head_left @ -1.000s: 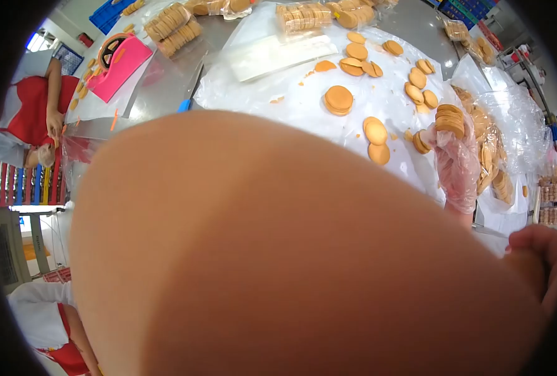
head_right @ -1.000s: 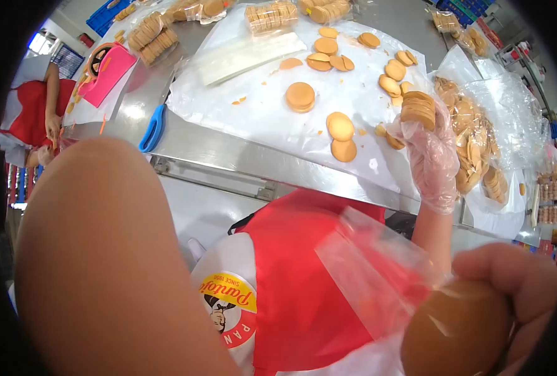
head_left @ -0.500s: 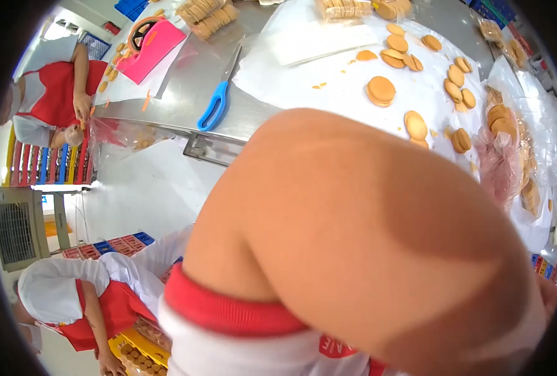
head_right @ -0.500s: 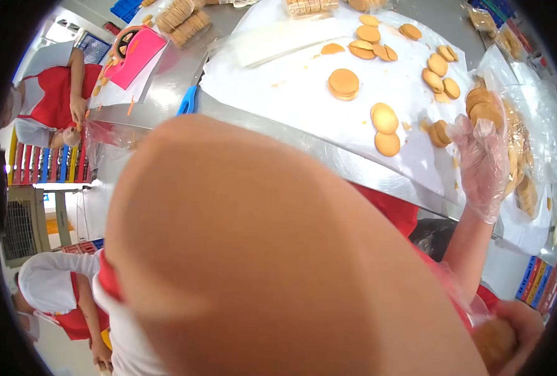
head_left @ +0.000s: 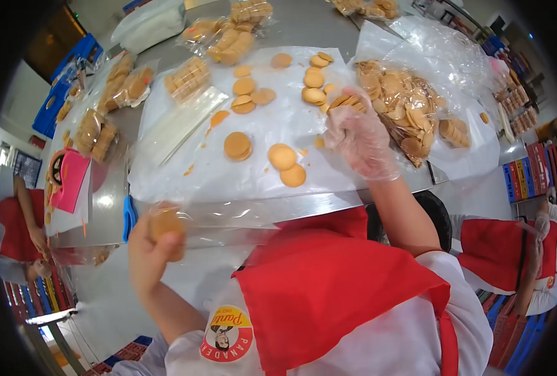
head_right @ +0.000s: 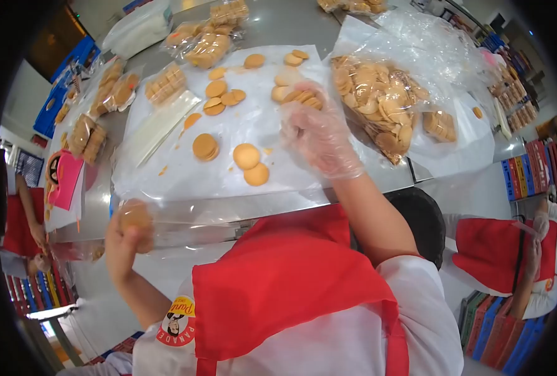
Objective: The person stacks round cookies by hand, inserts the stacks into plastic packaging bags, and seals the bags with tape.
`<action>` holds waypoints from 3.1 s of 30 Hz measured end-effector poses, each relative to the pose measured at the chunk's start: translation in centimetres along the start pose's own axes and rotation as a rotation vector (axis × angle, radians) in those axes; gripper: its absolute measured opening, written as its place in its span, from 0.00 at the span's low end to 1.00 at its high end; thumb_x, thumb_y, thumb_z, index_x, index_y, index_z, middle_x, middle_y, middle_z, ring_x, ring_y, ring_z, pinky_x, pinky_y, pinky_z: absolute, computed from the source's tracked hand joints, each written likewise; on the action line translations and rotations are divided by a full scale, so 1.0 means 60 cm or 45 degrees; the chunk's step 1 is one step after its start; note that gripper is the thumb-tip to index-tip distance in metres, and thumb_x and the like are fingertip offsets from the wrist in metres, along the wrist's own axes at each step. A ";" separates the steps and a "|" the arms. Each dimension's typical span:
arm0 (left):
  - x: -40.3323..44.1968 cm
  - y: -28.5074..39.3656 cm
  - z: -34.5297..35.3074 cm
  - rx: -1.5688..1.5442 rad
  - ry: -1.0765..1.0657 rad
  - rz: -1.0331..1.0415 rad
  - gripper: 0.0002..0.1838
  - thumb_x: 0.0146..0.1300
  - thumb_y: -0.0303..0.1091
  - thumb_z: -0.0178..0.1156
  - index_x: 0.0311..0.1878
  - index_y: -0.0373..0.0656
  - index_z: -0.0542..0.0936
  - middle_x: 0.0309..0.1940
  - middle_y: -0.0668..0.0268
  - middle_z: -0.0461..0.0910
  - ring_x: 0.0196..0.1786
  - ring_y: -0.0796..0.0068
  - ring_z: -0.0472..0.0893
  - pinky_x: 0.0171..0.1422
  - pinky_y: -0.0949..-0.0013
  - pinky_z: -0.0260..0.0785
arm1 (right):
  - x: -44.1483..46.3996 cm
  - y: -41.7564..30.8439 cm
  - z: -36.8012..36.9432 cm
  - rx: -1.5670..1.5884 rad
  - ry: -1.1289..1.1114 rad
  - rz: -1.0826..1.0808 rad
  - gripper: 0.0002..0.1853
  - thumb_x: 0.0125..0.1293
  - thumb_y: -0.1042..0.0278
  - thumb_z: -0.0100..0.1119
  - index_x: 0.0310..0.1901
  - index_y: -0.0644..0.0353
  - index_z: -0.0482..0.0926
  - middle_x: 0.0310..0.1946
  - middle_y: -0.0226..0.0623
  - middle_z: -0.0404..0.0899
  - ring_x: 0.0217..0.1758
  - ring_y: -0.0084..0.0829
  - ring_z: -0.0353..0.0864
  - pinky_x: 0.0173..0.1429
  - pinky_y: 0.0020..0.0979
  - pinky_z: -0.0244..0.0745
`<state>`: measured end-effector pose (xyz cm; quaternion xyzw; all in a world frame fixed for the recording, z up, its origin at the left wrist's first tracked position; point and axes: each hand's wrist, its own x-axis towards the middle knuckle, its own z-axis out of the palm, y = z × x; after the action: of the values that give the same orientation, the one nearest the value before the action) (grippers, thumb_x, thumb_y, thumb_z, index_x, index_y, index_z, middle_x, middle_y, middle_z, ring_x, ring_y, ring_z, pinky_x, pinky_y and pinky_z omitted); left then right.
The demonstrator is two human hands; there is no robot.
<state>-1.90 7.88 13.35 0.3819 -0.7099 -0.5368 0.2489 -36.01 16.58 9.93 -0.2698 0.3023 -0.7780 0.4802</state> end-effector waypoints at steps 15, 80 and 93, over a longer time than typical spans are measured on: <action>0.081 -0.174 -0.032 -0.990 0.241 0.105 0.35 0.56 0.61 0.51 0.54 0.38 0.67 0.38 0.65 0.73 0.38 0.74 0.74 0.38 0.71 0.69 | 0.006 -0.016 0.003 0.079 0.023 0.155 0.17 0.64 0.50 0.39 0.44 0.54 0.66 0.29 0.32 0.67 0.25 0.29 0.67 0.25 0.26 0.63; 0.125 -0.027 0.101 -0.798 0.387 0.306 0.31 0.59 0.57 0.50 0.50 0.35 0.68 0.34 0.59 0.75 0.32 0.70 0.77 0.39 0.68 0.72 | -0.028 0.001 0.081 -1.302 -0.380 -0.516 0.21 0.47 0.75 0.63 0.46 0.61 0.71 0.39 0.37 0.74 0.40 0.27 0.76 0.45 0.26 0.70; 0.135 -0.004 0.099 -0.797 -0.083 0.500 0.35 0.55 0.63 0.52 0.49 0.36 0.69 0.33 0.60 0.75 0.32 0.71 0.77 0.37 0.71 0.71 | -0.056 -0.040 0.084 -0.158 -0.271 0.224 0.28 0.48 0.77 0.58 0.53 0.62 0.61 0.45 0.49 0.72 0.34 0.28 0.75 0.38 0.26 0.70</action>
<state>-11.12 4.69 10.86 0.1265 -0.5786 -0.6820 0.4291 -32.53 19.40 14.62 -0.3523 0.3197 -0.6799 0.5581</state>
